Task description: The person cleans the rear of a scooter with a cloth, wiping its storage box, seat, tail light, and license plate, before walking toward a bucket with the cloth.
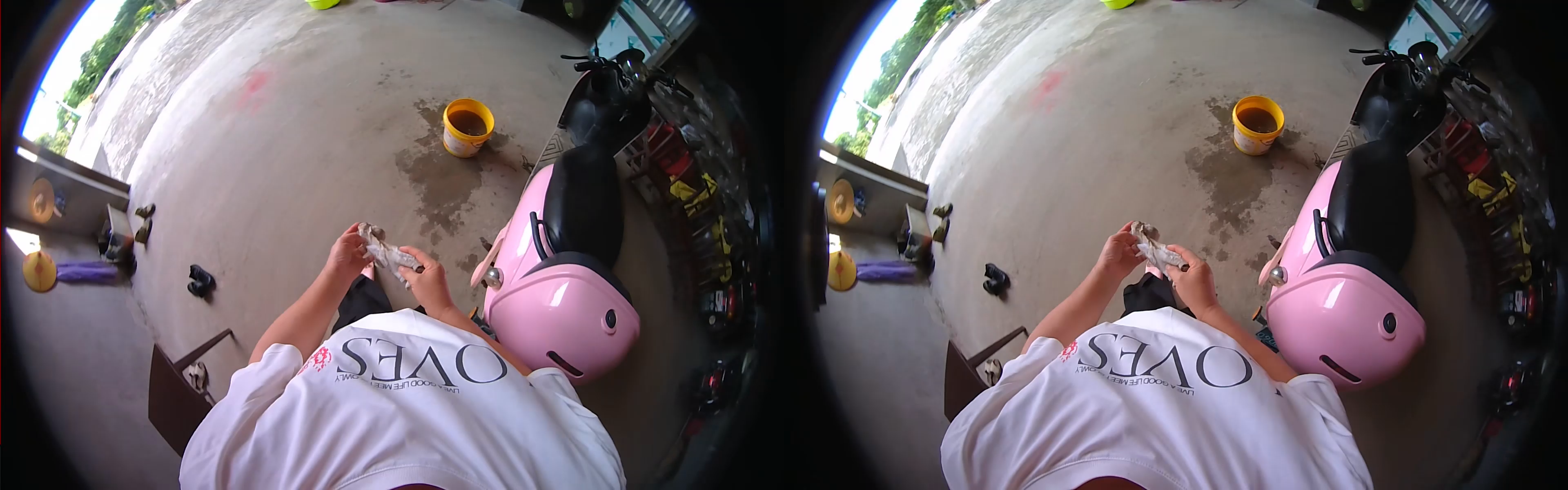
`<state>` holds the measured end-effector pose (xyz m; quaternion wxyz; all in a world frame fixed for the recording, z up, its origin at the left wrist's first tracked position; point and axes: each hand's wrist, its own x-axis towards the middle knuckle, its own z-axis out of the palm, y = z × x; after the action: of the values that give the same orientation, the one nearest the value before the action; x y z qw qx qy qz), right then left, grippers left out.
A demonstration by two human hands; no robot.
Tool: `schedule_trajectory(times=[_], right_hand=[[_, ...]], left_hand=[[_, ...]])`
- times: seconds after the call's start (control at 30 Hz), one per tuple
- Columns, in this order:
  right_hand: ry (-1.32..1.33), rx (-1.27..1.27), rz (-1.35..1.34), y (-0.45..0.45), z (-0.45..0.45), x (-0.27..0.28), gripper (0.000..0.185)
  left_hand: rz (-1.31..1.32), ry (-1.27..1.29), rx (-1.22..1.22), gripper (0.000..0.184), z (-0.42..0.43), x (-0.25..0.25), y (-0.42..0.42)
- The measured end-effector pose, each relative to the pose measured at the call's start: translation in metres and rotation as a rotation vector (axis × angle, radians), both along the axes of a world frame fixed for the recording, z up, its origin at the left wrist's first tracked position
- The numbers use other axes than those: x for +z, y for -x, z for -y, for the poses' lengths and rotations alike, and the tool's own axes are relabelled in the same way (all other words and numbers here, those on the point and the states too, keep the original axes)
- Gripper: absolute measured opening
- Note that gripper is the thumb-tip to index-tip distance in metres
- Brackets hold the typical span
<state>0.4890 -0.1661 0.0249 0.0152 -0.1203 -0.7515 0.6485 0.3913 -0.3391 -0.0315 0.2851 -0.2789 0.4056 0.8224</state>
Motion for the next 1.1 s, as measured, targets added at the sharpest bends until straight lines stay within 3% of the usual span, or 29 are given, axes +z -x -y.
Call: schedule_trajectory(times=[0.1,0.23,0.3,0.37,0.5,0.63,0.7,0.8,0.97,1.07,1.1], right_hand=[[0.07,-0.163,0.134,0.051,-0.008,-0.021,0.032],[0.168,-0.304,0.067,0.109,-0.024,-0.034,0.036],[0.258,-0.318,0.165,0.134,-0.037,-0.01,0.033],[0.567,-0.495,0.345,0.161,-0.055,0.01,0.029],[0.461,-0.568,0.357,0.203,-0.115,-0.034,0.033],[0.307,-0.658,0.333,0.257,-0.177,-0.053,0.051],[0.289,-0.715,0.315,0.284,-0.21,-0.076,0.048],[-0.005,-0.574,0.363,0.324,-0.258,-0.092,0.036],[0.198,-0.601,0.433,0.409,-0.306,-0.079,0.035],[0.264,-0.538,0.55,0.457,-0.326,-0.083,0.051],[0.263,-0.557,0.569,0.468,-0.329,-0.087,0.051]], left_hand=[[-0.053,0.02,-0.089,0.042,-0.017,0.005,0.073],[-0.135,-0.082,-0.378,0.036,-0.038,0.001,0.166],[-0.02,-0.105,-0.385,0.039,-0.063,0.007,0.2],[0.096,-0.124,-0.389,0.042,-0.093,0.007,0.229],[0.139,-0.031,-0.417,0.04,-0.155,-0.012,0.264],[0.103,0.084,-0.395,0.051,-0.214,-0.024,0.323],[0.138,0.074,-0.364,0.046,-0.24,-0.032,0.354],[0.163,-0.001,-0.33,0.04,-0.264,-0.052,0.399],[0.142,-0.095,-0.327,0.029,-0.295,-0.096,0.474],[0.175,0.087,-0.377,0.035,-0.314,-0.105,0.522],[0.185,0.123,-0.411,0.023,-0.318,-0.12,0.536]])
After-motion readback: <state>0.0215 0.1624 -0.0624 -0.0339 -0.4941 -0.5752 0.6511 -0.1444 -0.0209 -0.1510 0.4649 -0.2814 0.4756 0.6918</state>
